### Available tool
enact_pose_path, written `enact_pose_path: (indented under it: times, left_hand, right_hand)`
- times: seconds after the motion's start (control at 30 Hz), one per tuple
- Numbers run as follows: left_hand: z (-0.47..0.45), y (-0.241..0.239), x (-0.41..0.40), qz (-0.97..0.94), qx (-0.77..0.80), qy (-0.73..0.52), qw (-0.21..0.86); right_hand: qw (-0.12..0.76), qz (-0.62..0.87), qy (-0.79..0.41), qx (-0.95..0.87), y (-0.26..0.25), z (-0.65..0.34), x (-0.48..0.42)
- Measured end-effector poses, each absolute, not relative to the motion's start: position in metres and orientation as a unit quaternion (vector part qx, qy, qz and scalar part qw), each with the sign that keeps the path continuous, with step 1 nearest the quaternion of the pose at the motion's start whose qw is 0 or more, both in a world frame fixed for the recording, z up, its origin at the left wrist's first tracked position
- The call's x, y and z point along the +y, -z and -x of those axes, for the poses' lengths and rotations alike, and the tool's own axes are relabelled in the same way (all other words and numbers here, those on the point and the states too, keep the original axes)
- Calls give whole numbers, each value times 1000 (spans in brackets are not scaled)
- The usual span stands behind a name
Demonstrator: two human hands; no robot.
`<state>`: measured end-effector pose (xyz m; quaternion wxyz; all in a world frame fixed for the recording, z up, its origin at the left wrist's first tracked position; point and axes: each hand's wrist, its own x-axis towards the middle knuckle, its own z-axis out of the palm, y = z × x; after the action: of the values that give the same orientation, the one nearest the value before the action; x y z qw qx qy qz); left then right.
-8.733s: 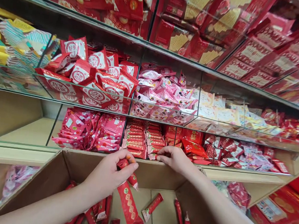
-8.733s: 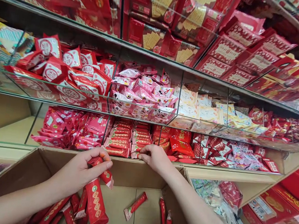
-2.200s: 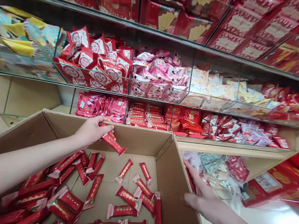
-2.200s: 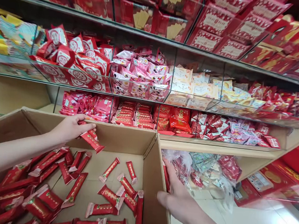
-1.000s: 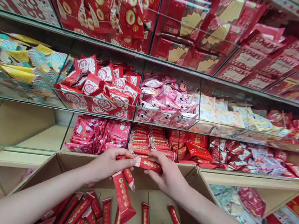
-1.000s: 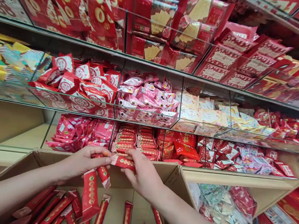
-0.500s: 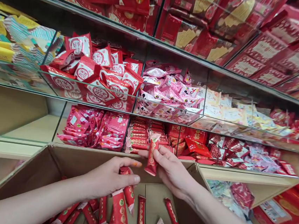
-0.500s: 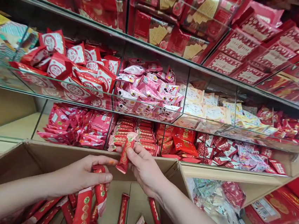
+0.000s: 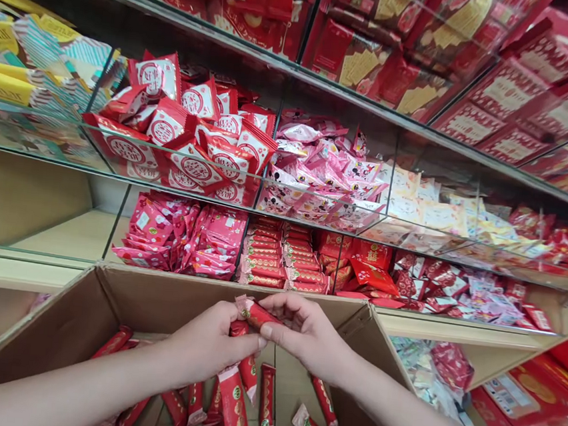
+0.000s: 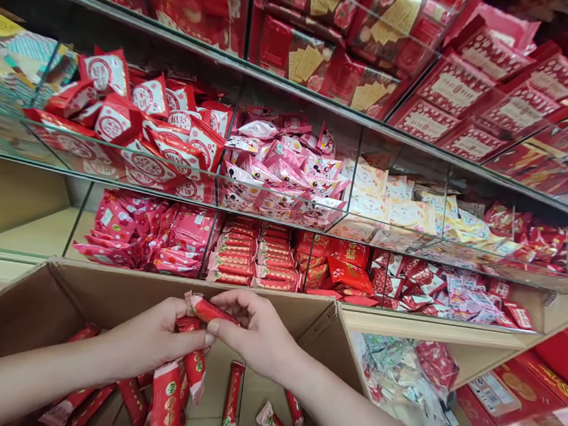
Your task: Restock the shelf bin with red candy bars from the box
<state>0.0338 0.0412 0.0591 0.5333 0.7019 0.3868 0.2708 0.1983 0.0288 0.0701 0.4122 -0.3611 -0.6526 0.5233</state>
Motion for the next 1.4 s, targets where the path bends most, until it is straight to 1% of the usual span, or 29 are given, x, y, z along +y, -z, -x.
enact_pose_path:
  times: [0.07,0.13,0.2,0.23,0.3,0.43,0.6,0.97,1.07,1.23,1.3,1.33,1.4]
  left_hand:
    - [-33,-57,42,-691,405,-262,538]
    - [-32,-56,43,-679,420,-261,543]
    - [-32,-58,43,-678,427,-265,536]
    - [-32,-59,43,-683,428,-266,530]
    - [-33,-61,41,-692,427,-268,516]
    - [-34,-64,37,-710,422,-263,499]
    - [-30,-64,35,-717,429,-247,491]
    - [-22,-60,44,-733,427,-233,475]
    - [-21,-66,47,-715,430,-268,482]
    - [-14,-83,50,-664,423,-398,471]
    - [-11,-89,50,-663,416,-441,440]
    - [-11,-90,50,-665,410,-457,426]
    - [-11,-91,50,-666,400,-478,410]
  right_hand:
    - [403,373,-432,-715,-78,-205,36]
    - [366,428,-256,-786,-90,-217,53]
    - [264,514,-40,-815,-100,-230,79]
    - [196,556,38,-807,-104,-236,94]
    - [150,595,76,-786,-106,-244,125]
    - [116,624,78,-769,-100,-247,173]
    - [99,625,88,-770,-91,-241,199]
    - [123,614,94,-774,-73,-253,210]
    - [138,611,92,-774,-78,-250,209]
    - [182,574,82,-794,-99,-231,163]
    - [221,530,57,-816,-103,-217,128]
    - [286,477,-2,-831,-102,-210,109]
    - [356,392,-204,-823,-96,-197,74]
